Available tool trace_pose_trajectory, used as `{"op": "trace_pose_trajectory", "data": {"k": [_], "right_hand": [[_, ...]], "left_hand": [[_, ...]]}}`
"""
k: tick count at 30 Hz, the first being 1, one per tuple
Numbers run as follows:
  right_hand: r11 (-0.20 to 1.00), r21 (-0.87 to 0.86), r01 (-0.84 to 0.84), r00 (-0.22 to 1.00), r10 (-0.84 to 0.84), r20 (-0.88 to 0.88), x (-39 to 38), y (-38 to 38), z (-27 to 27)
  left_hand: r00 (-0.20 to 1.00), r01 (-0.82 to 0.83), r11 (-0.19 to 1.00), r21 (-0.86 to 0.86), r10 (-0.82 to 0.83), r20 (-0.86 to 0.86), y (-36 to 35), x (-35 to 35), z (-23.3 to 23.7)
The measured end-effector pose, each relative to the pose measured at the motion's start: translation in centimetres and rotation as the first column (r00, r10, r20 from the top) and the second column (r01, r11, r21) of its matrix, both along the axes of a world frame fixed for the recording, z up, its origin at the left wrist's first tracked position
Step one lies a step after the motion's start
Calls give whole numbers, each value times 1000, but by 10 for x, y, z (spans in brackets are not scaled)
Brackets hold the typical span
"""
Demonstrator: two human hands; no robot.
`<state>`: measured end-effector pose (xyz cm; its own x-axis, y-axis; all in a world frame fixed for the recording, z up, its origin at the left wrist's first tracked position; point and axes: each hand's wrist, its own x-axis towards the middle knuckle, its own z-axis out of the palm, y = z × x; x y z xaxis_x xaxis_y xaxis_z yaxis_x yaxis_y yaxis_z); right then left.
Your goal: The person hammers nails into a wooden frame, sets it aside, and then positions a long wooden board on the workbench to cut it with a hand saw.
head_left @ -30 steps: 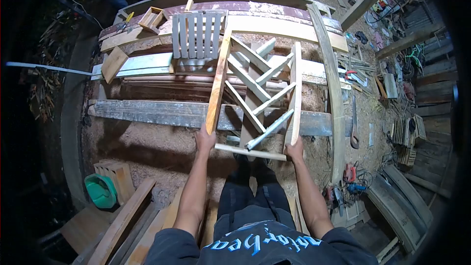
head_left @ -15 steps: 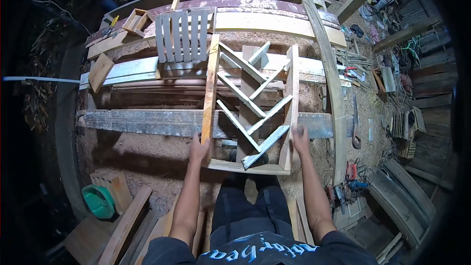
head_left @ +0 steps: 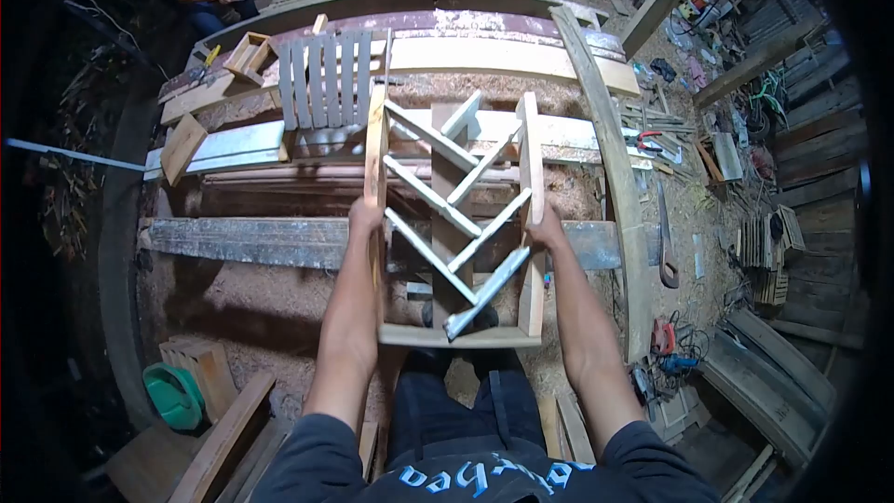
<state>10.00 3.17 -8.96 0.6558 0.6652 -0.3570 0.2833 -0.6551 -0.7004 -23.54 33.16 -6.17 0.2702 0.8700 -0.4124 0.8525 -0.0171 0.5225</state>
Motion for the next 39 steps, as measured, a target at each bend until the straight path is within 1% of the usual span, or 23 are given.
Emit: {"op": "trace_pose_trajectory", "data": {"k": [1,3,5,6,9,11,13,15,17,19,20,21,22,23,24,25,26,27,29,31,34,36,39], "right_hand": [[998,-44,52,999,-52,-14,-18,-6,29],[994,76,76,997,-75,-19,-43,-37,46],[990,-103,94,995,-98,-32,-62,-70,51],[988,-109,109,993,-113,-31,-68,-84,57],[986,20,163,983,-160,-84,-94,-131,68],[957,266,118,992,-124,8,-96,-154,63],[960,209,187,982,-180,-53,-103,-168,99],[935,258,242,956,-275,103,-116,-192,109],[932,234,276,958,-285,7,-131,-205,171],[899,49,435,900,-431,-69,-141,-213,224],[912,160,378,914,-395,95,-149,-226,235],[907,173,383,909,-404,101,-150,-222,266],[852,226,473,868,-494,48,-169,-225,311],[782,274,559,815,-580,-7,-184,-232,337],[627,482,611,768,-617,-171,-186,-257,308],[743,385,548,837,-496,-232,-183,-280,317],[718,471,512,852,-495,-171,-184,-286,323],[693,551,466,862,-495,-107,-186,-293,330],[663,566,490,826,-560,-59,-188,-319,334],[644,571,510,791,-612,-17,-189,-328,350],[591,504,630,720,-688,-94,-183,-344,403],[644,552,530,666,-719,199,-167,-366,418],[600,605,524,627,-752,203,-148,-403,454]], "left_hand": [[997,-50,998,-35,53,65,-10,-14,-17],[997,-79,997,-20,79,7,-57,-29,18],[994,-107,993,-38,107,3,-95,-43,36],[980,-129,991,-32,133,148,-112,-57,19],[978,-145,988,-51,151,143,-157,-65,69],[979,-116,991,-60,124,160,-169,-73,66],[947,-105,993,-48,115,299,-186,-76,81],[930,-78,995,-59,94,355,-199,-81,92],[876,-54,998,-46,69,478,-207,-80,117],[854,-37,993,-109,88,512,-213,-75,145],[766,-16,997,-69,57,640,-218,-72,156],[660,0,1000,-31,23,751,-222,-69,166],[639,77,995,59,-94,763,-221,-73,180],[664,59,998,-4,-37,747,-228,-67,201],[681,96,992,-86,-2,732,-228,-60,222],[704,128,977,-170,31,709,-232,-62,239],[530,105,994,-26,-34,847,-236,-50,231],[513,120,993,-11,-52,857,-233,-40,240],[590,255,955,149,-276,759,-236,-26,265],[525,240,965,107,-222,822,-246,3,323],[471,293,946,136,-267,841,-259,36,368],[356,300,932,205,-309,882,-275,57,397],[299,310,939,151,-247,922,-308,85,434]]}}
